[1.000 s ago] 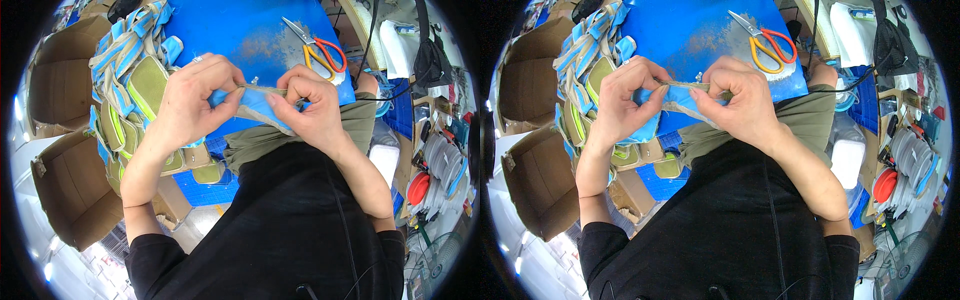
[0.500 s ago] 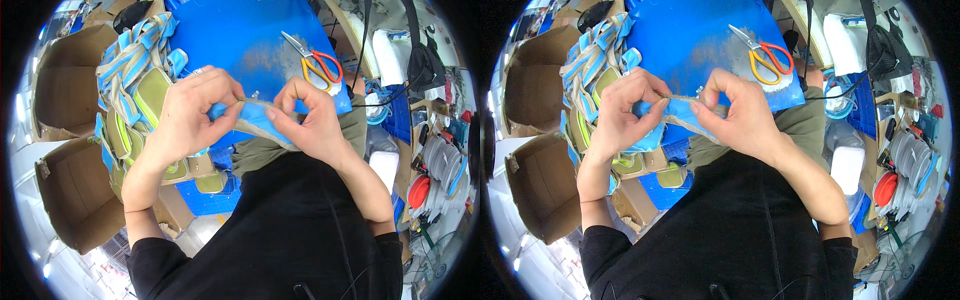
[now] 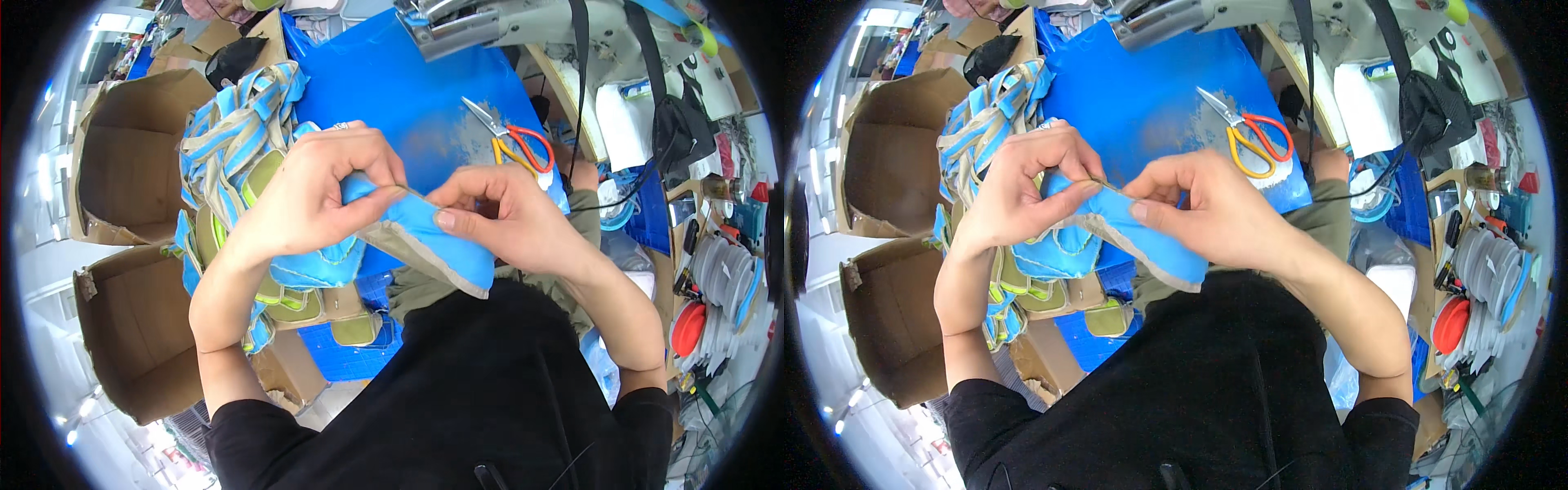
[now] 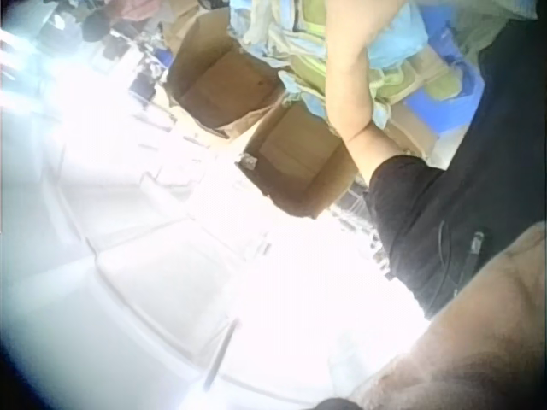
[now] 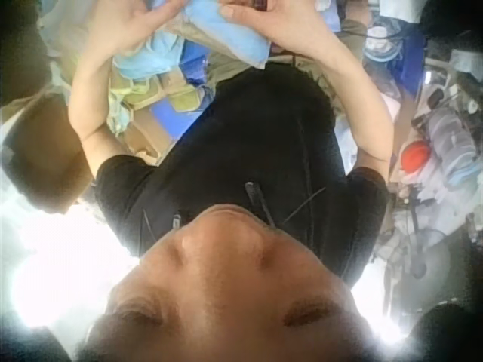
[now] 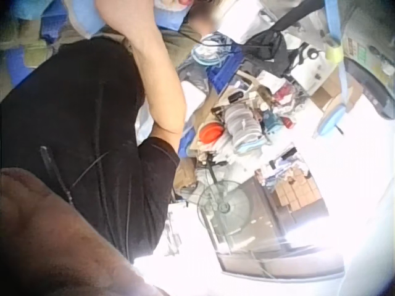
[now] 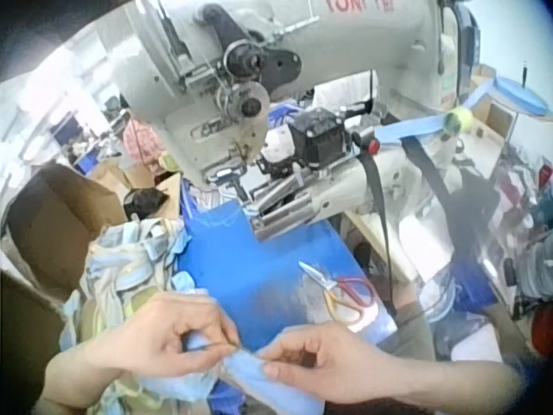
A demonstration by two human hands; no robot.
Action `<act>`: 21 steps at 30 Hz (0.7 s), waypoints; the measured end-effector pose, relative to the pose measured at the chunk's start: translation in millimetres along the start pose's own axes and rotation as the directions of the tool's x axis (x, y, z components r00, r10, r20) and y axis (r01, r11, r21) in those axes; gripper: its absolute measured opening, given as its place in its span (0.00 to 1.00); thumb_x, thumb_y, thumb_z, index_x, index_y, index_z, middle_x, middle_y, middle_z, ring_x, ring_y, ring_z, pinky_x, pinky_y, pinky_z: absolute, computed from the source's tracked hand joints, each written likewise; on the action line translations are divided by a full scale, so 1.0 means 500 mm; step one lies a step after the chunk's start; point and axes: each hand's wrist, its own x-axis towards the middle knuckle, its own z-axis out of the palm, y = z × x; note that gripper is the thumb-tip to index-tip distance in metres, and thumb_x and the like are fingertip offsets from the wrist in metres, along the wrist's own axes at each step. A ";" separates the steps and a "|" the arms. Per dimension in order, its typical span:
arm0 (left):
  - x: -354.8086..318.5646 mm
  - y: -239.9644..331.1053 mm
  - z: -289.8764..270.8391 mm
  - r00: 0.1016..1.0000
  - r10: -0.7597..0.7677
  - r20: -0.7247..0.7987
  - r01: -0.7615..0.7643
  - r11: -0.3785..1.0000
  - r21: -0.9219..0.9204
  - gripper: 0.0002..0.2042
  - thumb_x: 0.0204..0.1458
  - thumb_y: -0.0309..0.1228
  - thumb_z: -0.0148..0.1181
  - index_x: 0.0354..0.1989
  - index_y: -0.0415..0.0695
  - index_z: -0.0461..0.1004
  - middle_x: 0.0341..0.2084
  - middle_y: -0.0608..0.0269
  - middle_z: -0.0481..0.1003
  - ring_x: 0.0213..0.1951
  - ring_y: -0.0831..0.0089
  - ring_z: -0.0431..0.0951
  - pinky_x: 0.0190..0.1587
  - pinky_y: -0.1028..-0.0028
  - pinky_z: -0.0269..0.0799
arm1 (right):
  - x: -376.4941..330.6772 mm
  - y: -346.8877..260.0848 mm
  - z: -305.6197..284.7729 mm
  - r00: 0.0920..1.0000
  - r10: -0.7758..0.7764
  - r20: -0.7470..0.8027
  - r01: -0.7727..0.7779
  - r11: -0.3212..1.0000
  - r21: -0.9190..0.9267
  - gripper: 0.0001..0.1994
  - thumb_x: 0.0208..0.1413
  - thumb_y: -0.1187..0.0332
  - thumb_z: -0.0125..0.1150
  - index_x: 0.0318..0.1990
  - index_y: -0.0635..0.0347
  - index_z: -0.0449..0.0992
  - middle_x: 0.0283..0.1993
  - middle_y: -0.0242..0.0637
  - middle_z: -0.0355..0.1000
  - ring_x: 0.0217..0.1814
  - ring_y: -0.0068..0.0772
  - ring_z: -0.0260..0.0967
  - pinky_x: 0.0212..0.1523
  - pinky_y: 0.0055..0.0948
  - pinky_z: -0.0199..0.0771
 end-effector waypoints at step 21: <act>0.128 -0.077 -0.123 0.963 -0.071 0.260 0.162 0.923 -0.349 0.12 0.53 0.25 0.74 0.34 0.44 0.72 0.34 0.66 0.80 0.39 0.80 0.78 0.42 0.77 0.73 | 0.042 -0.048 -0.024 0.992 0.115 -0.051 -0.081 0.895 0.438 0.12 0.65 0.71 0.65 0.51 0.70 0.82 0.42 0.36 0.83 0.40 0.18 0.78 0.42 0.21 0.77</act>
